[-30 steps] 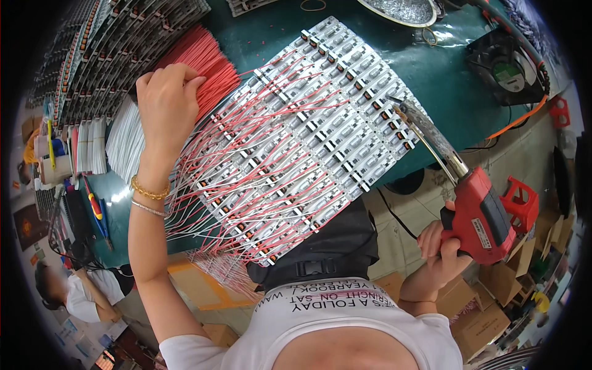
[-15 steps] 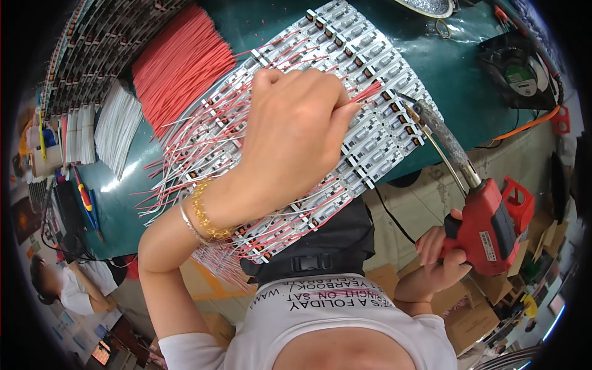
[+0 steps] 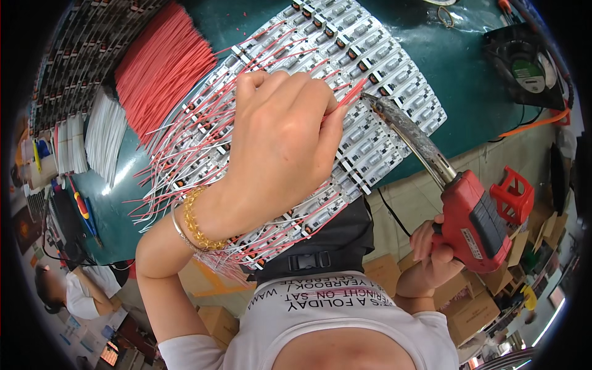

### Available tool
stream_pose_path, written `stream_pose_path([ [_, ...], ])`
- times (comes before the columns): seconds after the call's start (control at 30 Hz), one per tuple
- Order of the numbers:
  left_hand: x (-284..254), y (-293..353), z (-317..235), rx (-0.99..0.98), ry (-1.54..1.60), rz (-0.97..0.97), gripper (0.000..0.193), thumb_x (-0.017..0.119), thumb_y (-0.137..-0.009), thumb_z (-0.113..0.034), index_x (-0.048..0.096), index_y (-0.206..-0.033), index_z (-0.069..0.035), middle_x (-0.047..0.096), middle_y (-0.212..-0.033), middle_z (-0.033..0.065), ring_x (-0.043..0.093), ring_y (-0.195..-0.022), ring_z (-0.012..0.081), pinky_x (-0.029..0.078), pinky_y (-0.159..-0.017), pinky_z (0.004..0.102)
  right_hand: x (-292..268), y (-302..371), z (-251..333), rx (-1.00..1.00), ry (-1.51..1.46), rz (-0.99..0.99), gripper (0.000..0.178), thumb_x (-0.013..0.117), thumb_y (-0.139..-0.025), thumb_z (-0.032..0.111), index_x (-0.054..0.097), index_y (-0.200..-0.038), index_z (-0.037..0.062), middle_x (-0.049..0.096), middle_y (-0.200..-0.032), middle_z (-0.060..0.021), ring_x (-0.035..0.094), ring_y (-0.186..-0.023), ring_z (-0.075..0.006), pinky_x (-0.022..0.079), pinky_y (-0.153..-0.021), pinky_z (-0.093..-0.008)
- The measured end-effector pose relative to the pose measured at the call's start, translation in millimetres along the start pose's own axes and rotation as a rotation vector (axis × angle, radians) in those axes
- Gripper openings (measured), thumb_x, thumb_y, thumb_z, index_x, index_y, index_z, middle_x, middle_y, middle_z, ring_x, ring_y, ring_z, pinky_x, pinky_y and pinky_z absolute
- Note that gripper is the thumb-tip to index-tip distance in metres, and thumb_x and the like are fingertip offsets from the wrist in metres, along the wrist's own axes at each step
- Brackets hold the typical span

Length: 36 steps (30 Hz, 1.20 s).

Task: The person uses a soldering iron to attach red and white wires to a grid of electronic components on a workbench. They repeatedly dip the soldering iron tip into a container of solder and apply it to the connection points on the board.

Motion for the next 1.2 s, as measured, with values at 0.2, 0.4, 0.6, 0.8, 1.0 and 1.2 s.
stream_pose_path([
  [0.2, 1, 0, 1, 0.008, -0.007, -0.006, 0.014, 0.067, -0.073, -0.005, 0.054, -0.068, -0.005, 0.051, -0.061, 0.0046, 0.049, -0.058, 0.0203, 0.034, -0.068, 0.0324, 0, 3, -2, -0.034, 0.099, 0.009, 0.067, 0.061, -0.079, 0.048, 0.044, -0.109, -0.0094, 0.044, -0.047, 0.0006, 0.040, -0.037, -0.0093, 0.035, -0.039, -0.0223],
  [0.4, 1, 1, 1, 0.011, -0.012, -0.017, 0.014, 0.067, -0.073, -0.005, 0.054, -0.067, -0.005, 0.051, -0.062, 0.0047, 0.049, -0.058, 0.0205, 0.034, -0.067, 0.0327, 3, 2, 3, -0.060, 0.087, 0.015, 0.072, 0.059, -0.080, 0.049, 0.041, -0.116, -0.0105, 0.043, -0.047, 0.0015, 0.040, -0.037, -0.0082, 0.035, -0.040, -0.0215],
  [0.6, -2, -1, -1, 0.034, -0.029, -0.066, 0.011, 0.068, -0.072, -0.006, 0.057, -0.068, -0.005, 0.052, -0.059, 0.0037, 0.049, -0.058, 0.0192, 0.034, -0.066, 0.0322, -2, 4, 1, -0.039, 0.011, -0.049, 0.075, 0.060, -0.079, 0.050, 0.040, -0.118, -0.0103, 0.042, -0.046, 0.0020, 0.040, -0.037, -0.0086, 0.036, -0.041, -0.0223],
  [0.8, -8, 2, -11, -0.052, 0.119, 0.004, 0.009, 0.069, -0.073, -0.008, 0.062, -0.069, -0.006, 0.053, -0.055, 0.0021, 0.049, -0.056, 0.0170, 0.034, -0.069, 0.0311, -12, 10, 2, -0.020, -0.025, -0.091, 0.078, 0.060, -0.077, 0.052, 0.039, -0.120, -0.0097, 0.043, -0.046, 0.0018, 0.041, -0.036, -0.0093, 0.038, -0.041, -0.0235],
  [1.0, 1, 7, -11, -0.036, 0.052, 0.031, 0.012, 0.069, -0.074, -0.009, 0.059, -0.067, -0.006, 0.054, -0.058, 0.0023, 0.047, -0.054, 0.0173, 0.034, -0.070, 0.0317, -15, 11, 3, -0.012, -0.034, -0.010, 0.077, 0.058, -0.078, 0.053, 0.040, -0.118, -0.0103, 0.044, -0.046, 0.0010, 0.040, -0.035, -0.0098, 0.038, -0.040, -0.0240],
  [1.2, 3, 8, -10, -0.016, 0.045, 0.005, 0.014, 0.069, -0.073, -0.009, 0.057, -0.067, -0.006, 0.053, -0.059, 0.0021, 0.047, -0.055, 0.0179, 0.034, -0.070, 0.0321, -9, 11, 1, -0.034, -0.023, -0.049, 0.072, 0.059, -0.079, 0.050, 0.042, -0.113, -0.0109, 0.043, -0.046, 0.0002, 0.040, -0.035, -0.0101, 0.037, -0.039, -0.0237],
])
Point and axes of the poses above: each hand's wrist, its own y-axis away from the middle knuckle, its own x-axis out of the palm, z = x × y, the point moved 3 cm from there along -y, towards the middle knuckle
